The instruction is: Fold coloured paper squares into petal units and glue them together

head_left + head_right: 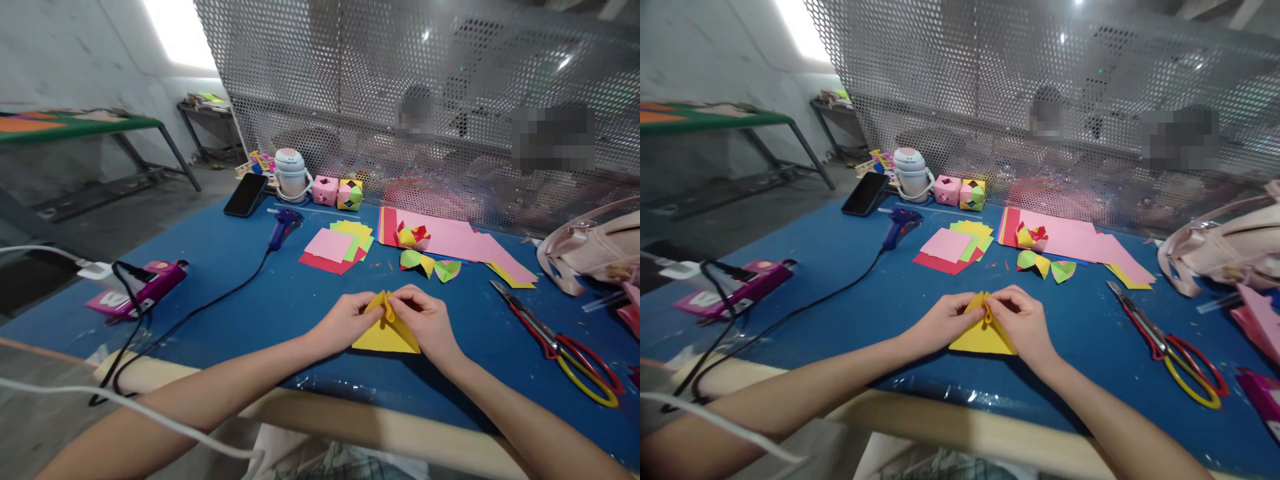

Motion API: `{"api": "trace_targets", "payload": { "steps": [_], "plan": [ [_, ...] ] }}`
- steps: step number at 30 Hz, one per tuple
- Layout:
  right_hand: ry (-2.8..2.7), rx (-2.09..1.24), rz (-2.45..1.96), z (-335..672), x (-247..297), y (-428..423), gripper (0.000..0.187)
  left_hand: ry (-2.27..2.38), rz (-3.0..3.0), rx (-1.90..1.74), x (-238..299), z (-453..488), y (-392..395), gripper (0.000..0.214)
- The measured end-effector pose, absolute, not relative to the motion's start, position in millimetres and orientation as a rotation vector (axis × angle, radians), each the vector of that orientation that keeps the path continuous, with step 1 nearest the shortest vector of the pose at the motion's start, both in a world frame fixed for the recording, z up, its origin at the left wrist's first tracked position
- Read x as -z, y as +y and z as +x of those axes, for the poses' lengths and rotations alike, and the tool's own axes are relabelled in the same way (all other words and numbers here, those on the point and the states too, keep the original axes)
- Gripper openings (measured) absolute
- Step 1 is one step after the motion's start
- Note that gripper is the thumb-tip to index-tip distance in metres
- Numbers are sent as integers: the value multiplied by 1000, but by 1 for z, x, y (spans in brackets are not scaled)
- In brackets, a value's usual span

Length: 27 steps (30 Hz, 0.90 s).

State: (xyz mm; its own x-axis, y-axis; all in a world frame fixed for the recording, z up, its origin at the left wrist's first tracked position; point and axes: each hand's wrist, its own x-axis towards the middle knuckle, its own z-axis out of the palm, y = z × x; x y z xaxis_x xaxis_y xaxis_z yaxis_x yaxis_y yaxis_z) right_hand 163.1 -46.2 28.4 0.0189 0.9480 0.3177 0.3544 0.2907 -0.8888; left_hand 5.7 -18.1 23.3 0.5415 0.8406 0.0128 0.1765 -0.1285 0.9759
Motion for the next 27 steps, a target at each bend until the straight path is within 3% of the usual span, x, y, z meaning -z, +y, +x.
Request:
{"api": "trace_targets", "payload": {
  "steps": [8, 14, 27],
  "plan": [
    [-1599, -770, -1281, 163, -31, -47, 23, 929, 1757, -731, -18, 6, -17, 25],
    [-1744, -565, -1252, 163, -28, -49, 11, 983, 1856, -770, -18, 8, -19, 27],
    [-1889, -437, -1305, 163, -22, -47, 12, 1000, 1711, -822, -12, 6, -14, 21]
  ]
}}
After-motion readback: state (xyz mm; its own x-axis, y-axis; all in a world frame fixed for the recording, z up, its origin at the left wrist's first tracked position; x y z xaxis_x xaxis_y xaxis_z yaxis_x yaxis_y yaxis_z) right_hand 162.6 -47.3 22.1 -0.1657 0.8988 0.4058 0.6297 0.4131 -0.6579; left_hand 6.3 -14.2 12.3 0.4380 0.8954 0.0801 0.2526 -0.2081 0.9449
